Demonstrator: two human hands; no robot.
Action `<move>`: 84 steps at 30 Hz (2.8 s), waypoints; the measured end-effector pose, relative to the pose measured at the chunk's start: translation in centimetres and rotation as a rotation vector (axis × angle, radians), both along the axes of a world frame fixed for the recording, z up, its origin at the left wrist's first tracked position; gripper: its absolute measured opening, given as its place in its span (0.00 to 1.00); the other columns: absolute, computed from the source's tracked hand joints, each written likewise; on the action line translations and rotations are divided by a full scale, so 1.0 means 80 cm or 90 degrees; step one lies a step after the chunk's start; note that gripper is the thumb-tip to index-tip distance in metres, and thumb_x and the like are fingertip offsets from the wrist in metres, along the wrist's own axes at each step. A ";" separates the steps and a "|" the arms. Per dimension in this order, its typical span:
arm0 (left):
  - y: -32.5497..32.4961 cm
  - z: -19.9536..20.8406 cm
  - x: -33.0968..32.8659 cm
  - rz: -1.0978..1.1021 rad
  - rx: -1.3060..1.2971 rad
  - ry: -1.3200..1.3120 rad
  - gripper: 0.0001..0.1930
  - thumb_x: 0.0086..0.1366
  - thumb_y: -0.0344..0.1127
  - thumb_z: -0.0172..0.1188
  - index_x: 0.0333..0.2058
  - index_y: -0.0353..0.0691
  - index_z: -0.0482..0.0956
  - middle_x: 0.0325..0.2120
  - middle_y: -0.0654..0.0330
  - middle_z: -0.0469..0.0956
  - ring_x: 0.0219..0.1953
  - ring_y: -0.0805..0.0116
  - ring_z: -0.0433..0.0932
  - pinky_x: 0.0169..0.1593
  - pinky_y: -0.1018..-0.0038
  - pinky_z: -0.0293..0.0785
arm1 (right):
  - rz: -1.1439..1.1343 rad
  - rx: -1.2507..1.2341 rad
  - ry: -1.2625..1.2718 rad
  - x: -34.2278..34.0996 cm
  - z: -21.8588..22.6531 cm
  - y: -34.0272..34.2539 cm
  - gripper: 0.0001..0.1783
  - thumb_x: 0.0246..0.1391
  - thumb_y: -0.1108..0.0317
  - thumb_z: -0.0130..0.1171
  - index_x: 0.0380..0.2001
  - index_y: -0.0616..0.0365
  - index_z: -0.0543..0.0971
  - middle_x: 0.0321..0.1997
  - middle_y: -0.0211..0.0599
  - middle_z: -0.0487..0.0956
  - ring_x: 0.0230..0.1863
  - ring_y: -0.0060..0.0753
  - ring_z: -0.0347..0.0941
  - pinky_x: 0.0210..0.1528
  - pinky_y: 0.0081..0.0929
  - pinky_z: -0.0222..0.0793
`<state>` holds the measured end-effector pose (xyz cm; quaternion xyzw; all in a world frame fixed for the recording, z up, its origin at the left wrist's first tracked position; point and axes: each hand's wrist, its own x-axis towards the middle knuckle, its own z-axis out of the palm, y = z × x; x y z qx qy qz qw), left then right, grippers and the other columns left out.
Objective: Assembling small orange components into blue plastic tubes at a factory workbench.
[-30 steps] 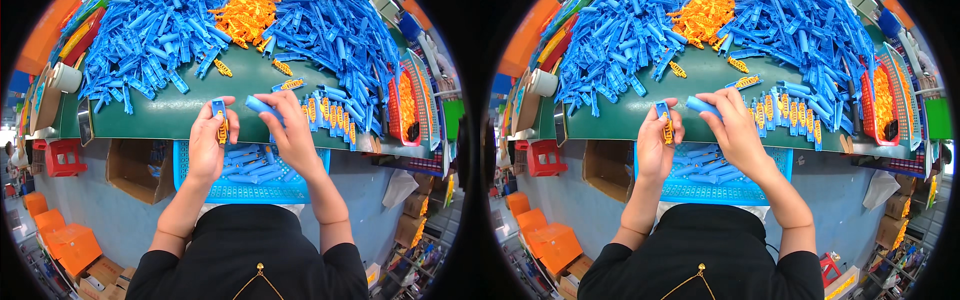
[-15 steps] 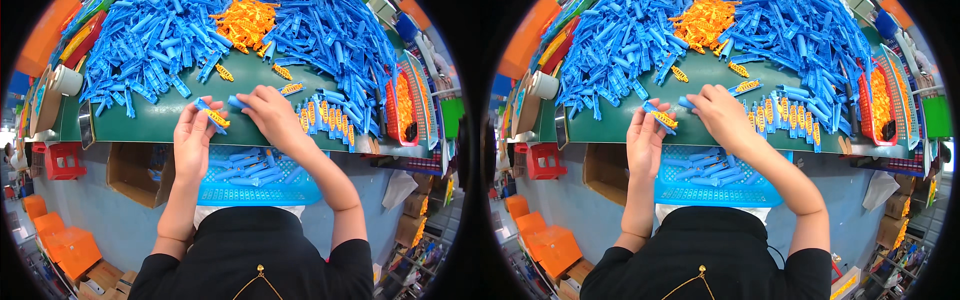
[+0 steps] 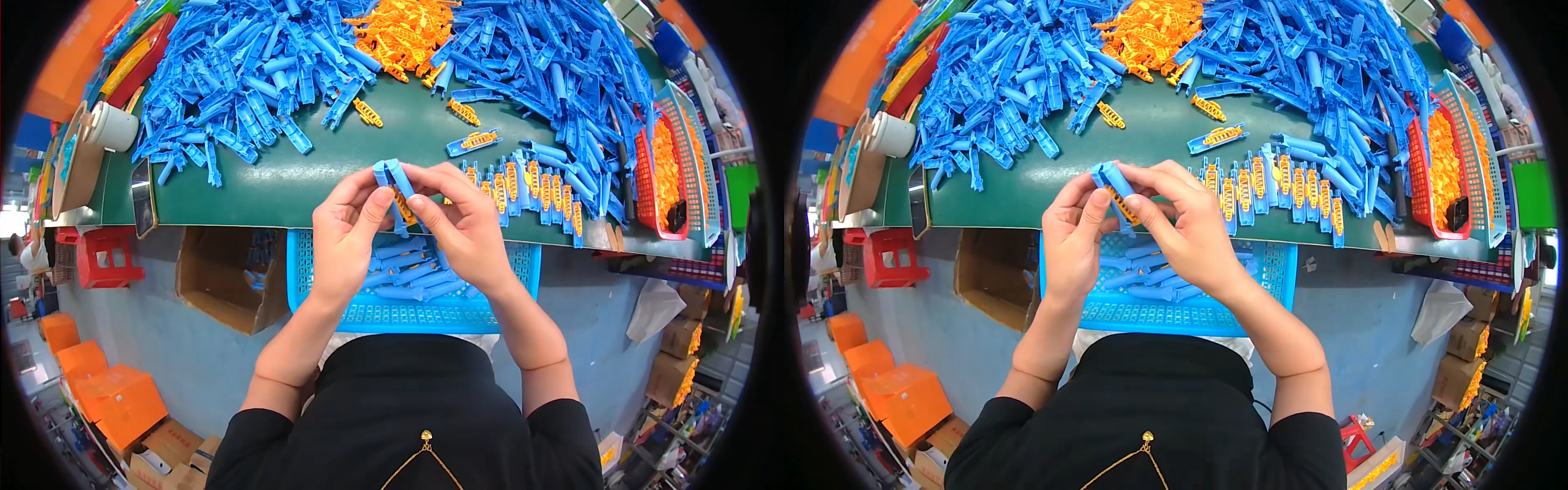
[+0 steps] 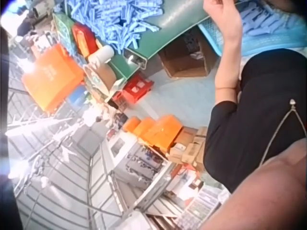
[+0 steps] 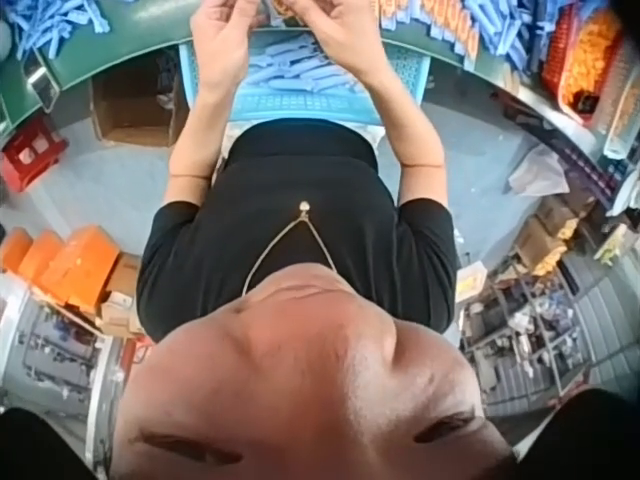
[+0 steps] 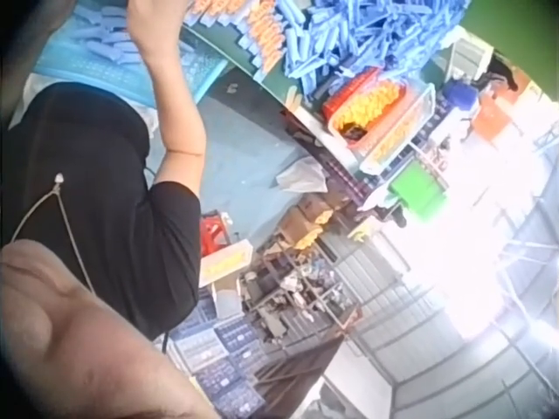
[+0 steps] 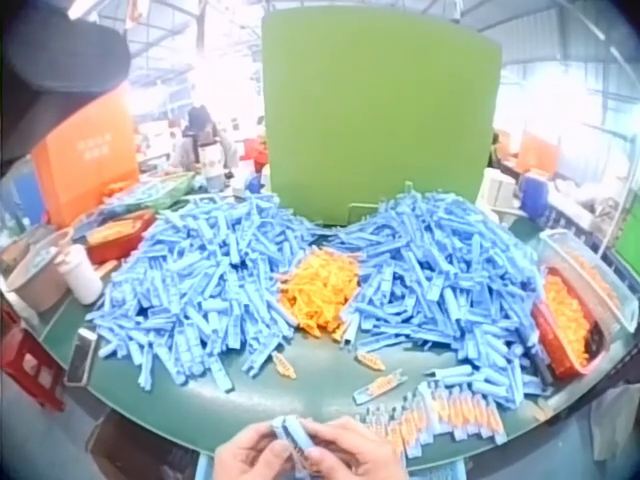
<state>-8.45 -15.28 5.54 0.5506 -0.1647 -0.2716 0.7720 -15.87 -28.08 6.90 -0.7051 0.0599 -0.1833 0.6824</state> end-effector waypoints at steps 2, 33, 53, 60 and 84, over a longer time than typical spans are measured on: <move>0.000 0.004 0.001 -0.007 0.009 -0.015 0.16 0.65 0.36 0.55 0.48 0.33 0.72 0.39 0.62 0.77 0.38 0.80 0.74 0.38 0.84 0.71 | -0.003 -0.016 -0.002 -0.001 -0.001 -0.001 0.18 0.55 0.76 0.53 0.50 0.63 0.74 0.39 0.35 0.71 0.41 0.22 0.68 0.43 0.16 0.65; -0.013 0.005 0.042 -0.127 -0.095 -0.363 0.17 0.49 0.20 0.66 0.37 0.36 0.71 0.36 0.52 0.77 0.43 0.64 0.77 0.48 0.69 0.73 | -0.164 -0.230 -0.075 -0.032 -0.006 -0.020 0.15 0.42 0.78 0.65 0.37 0.65 0.77 0.38 0.40 0.77 0.37 0.26 0.74 0.38 0.21 0.73; -0.020 0.027 0.022 -0.125 0.268 -0.784 0.14 0.56 0.36 0.61 0.38 0.36 0.73 0.24 0.60 0.75 0.21 0.66 0.69 0.26 0.75 0.65 | -0.126 0.072 -0.055 -0.036 0.005 -0.027 0.11 0.50 0.79 0.58 0.38 0.68 0.78 0.36 0.37 0.77 0.38 0.25 0.74 0.42 0.18 0.70; -0.015 0.030 0.020 -0.379 0.093 -0.274 0.13 0.65 0.41 0.55 0.37 0.35 0.71 0.23 0.66 0.71 0.25 0.83 0.64 0.29 0.83 0.63 | -0.042 -0.139 -0.070 -0.050 0.017 -0.034 0.11 0.41 0.76 0.66 0.31 0.64 0.77 0.34 0.40 0.77 0.35 0.27 0.75 0.38 0.21 0.73; 0.033 0.027 0.023 -0.653 0.491 -0.597 0.15 0.63 0.44 0.54 0.37 0.38 0.68 0.16 0.50 0.73 0.22 0.49 0.74 0.25 0.61 0.66 | -0.155 -0.591 0.154 0.004 0.000 -0.193 0.06 0.47 0.71 0.60 0.30 0.59 0.80 0.31 0.35 0.77 0.33 0.34 0.73 0.34 0.26 0.69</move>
